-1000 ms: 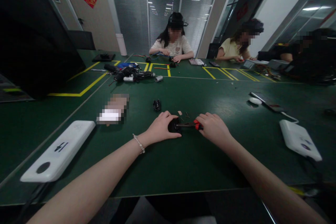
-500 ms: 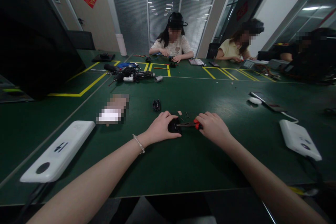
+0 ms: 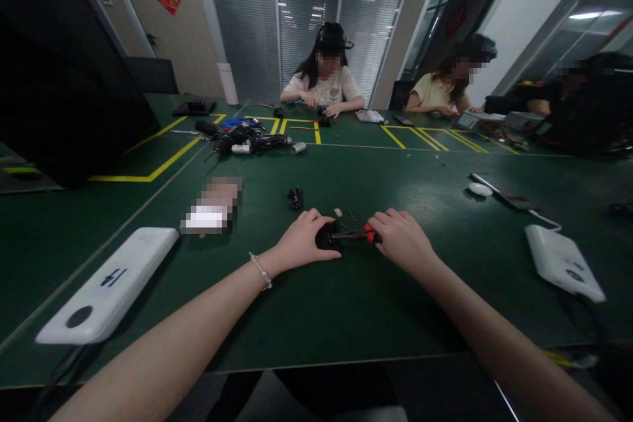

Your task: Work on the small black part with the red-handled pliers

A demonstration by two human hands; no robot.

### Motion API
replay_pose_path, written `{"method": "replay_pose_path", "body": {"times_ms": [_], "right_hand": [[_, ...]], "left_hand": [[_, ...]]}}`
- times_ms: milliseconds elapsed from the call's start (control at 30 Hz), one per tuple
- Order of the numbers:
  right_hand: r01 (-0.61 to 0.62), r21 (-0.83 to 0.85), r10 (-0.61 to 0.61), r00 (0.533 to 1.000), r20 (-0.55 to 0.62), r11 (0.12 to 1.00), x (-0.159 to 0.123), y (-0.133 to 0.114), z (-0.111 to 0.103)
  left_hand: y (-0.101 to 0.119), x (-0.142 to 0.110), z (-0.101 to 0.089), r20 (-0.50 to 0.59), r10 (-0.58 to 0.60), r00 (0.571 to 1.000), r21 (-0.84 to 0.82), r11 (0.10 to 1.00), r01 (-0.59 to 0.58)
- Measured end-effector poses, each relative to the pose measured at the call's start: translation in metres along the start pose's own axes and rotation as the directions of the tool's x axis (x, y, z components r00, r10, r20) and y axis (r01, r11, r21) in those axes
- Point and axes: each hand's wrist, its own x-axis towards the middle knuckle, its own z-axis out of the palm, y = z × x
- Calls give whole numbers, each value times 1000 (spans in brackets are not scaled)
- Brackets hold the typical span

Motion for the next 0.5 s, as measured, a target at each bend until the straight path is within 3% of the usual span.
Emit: {"method": "replay_pose_path", "body": {"times_ms": [233,500], "right_hand": [[-14,59,13,1000,22,998,0,2,6],[3,-7,-3,1000,-5,1000,0,-1,1]], "left_hand": [[0,0,1,-5,-4,1000,1,1000,4],[1,0,-1,11,-12,1000,-9,1000,12]]}}
